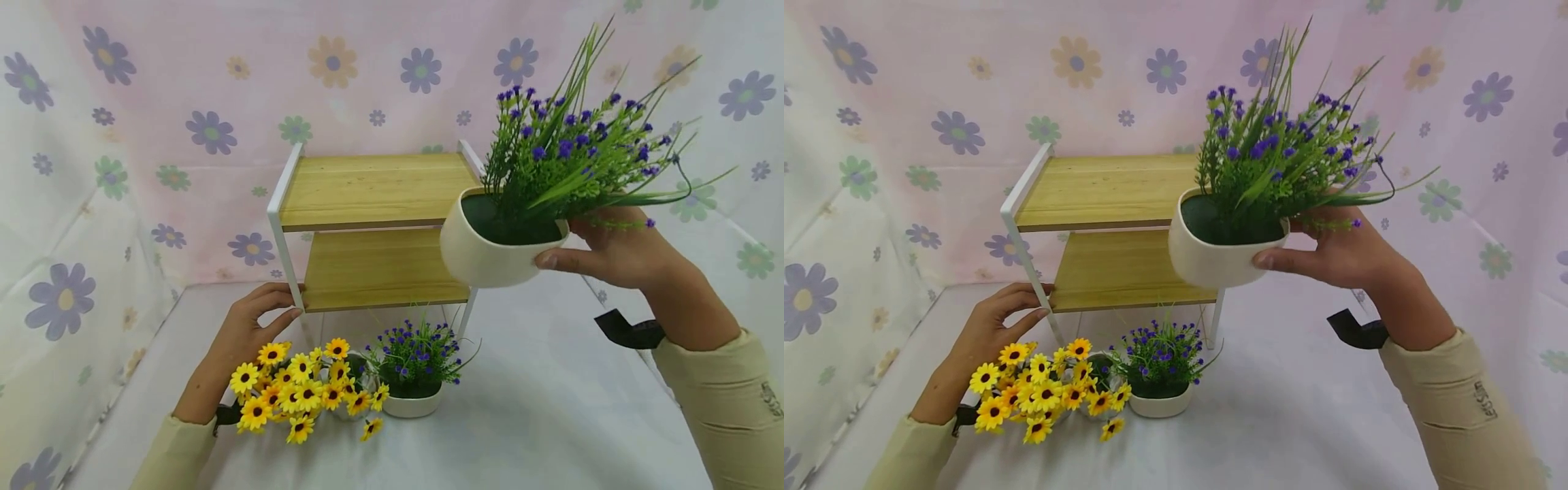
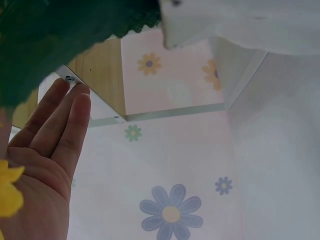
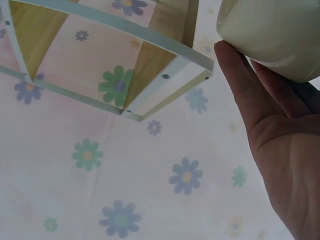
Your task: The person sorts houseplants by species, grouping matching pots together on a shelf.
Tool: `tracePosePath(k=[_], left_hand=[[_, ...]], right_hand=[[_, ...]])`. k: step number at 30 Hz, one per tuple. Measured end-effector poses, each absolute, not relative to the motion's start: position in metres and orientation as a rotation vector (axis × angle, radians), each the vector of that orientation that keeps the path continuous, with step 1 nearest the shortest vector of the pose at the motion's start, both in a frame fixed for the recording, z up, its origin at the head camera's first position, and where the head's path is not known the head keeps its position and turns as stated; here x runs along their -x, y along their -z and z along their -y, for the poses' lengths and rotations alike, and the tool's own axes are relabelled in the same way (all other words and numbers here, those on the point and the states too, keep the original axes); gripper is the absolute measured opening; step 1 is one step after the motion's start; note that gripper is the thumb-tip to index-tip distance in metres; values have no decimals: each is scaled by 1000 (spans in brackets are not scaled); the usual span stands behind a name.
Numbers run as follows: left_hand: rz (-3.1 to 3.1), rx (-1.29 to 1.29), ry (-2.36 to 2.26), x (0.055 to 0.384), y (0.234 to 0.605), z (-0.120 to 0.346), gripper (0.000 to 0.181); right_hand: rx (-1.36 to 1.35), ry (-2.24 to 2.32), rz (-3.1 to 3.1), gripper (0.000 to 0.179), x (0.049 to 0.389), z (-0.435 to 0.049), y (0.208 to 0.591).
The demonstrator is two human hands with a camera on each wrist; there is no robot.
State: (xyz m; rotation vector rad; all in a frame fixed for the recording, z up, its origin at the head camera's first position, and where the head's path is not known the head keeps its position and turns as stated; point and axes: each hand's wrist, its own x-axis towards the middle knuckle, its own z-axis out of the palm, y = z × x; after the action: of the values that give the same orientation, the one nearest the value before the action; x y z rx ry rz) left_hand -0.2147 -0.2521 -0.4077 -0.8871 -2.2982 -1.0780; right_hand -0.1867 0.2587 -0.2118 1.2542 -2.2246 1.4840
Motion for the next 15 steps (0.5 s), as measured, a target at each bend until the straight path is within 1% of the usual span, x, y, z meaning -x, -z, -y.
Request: tracePosePath(k=[5,7,10,14,15], left_hand=[[2293,901,1081,217,408,252,34],[2285,916,1083,218,409,252,34],[2271,928,1091,218,409,252,34],[2267,923,1113,217,410,253,34],[2270,919,1116,217,411,253,34]], right_hand=[[-1120,-1564,2273,83,200,-248,192],[-1109,-1596,2284,80,207,-243,187],[-1002,-1484,2404,72,218,-236,181],[-830,-1295,2594,71,231,-228,175],[-827,-1296,2608,73,236,-226,174]])
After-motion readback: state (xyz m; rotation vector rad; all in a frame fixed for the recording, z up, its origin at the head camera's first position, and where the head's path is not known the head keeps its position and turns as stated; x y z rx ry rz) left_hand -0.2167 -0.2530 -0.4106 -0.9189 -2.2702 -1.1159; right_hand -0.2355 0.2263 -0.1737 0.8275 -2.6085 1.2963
